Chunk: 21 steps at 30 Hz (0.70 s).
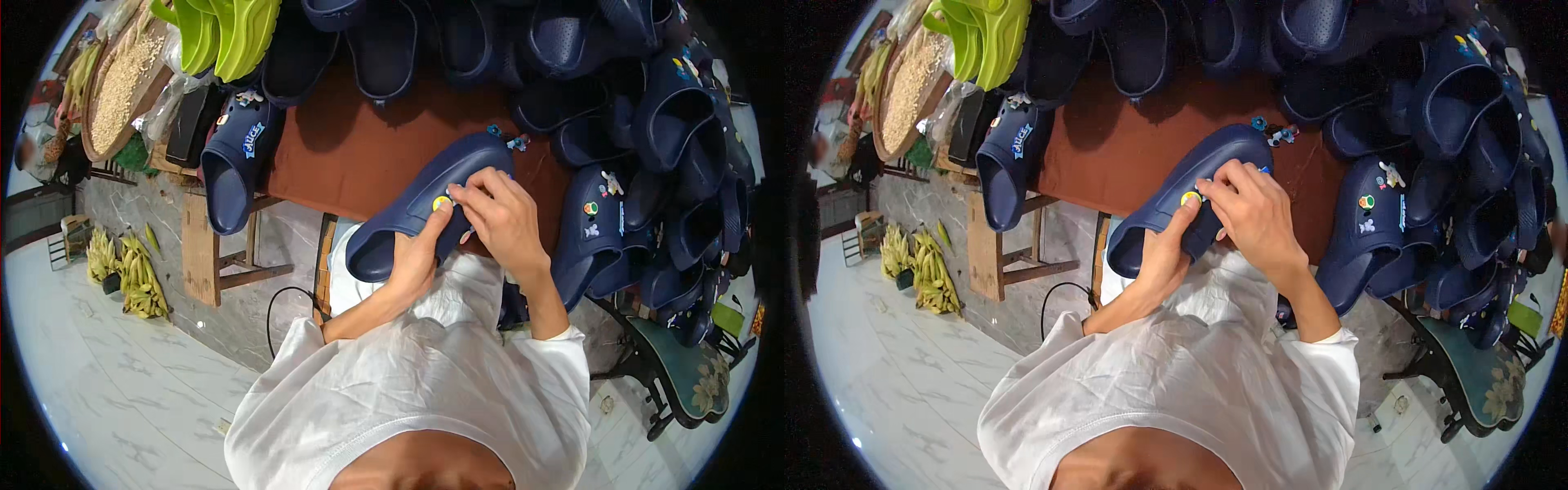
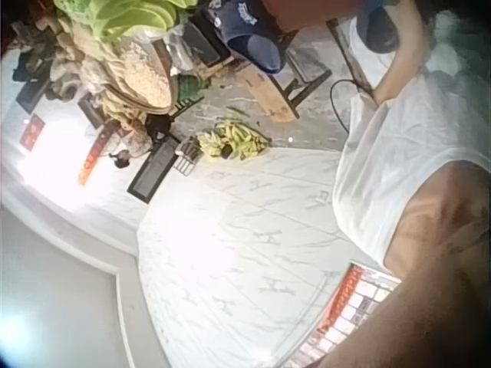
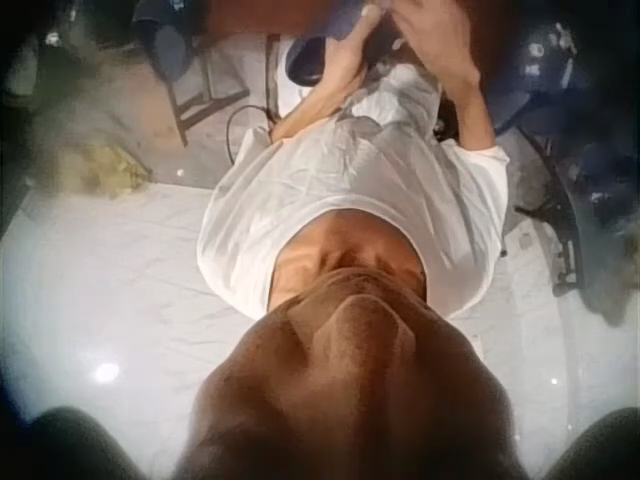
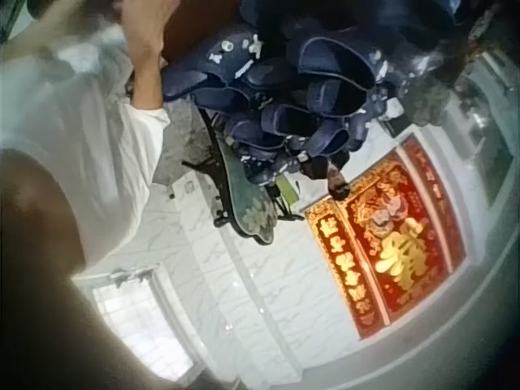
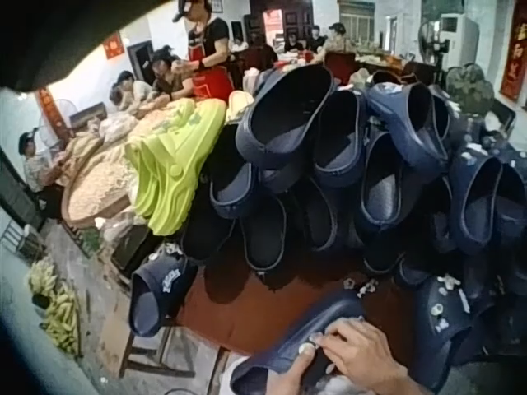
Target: The recorder attaches decorative charms (Jibbitz) to navy blue clog-style shoes.
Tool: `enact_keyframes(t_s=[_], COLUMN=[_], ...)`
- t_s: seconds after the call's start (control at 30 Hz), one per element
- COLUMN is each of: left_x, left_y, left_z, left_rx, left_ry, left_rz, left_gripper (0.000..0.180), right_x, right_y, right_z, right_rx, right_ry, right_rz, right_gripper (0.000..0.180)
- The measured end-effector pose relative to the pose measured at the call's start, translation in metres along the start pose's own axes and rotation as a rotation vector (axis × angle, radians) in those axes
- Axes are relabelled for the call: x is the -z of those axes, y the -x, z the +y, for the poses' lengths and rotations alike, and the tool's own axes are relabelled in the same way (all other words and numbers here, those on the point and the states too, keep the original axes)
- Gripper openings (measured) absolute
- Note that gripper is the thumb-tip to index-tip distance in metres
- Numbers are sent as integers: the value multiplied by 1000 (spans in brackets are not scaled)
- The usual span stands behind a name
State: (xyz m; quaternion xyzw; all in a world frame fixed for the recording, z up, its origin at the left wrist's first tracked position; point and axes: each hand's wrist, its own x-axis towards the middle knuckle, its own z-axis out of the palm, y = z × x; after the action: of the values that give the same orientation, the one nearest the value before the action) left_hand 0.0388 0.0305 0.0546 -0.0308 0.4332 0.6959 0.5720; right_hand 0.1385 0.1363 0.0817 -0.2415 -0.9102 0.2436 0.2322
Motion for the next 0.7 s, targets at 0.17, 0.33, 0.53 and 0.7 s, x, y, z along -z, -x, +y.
enact_keyframes(t_s=[0.17, 0.33, 0.53, 0.7], left_x=[2, 5, 3, 11], left_y=[-3, -11, -18, -21], left_z=[-5, 16, 25, 24], left_rx=[-27, 123, 220, 282], left_ry=[-10, 73, 130, 180], left_rz=[-20, -57, -69, -15], left_gripper=[25, 26, 32, 38], right_x=[0, -17, -12, -22], right_y=[-1, 2, 25, 49], right_z=[5, 16, 22, 20], right_rx=[12, -156, -254, -443], right_ry=[14, -196, -137, -239], right_rz=[-18, 135, 324, 469], right_gripper=[21, 21, 21, 24])
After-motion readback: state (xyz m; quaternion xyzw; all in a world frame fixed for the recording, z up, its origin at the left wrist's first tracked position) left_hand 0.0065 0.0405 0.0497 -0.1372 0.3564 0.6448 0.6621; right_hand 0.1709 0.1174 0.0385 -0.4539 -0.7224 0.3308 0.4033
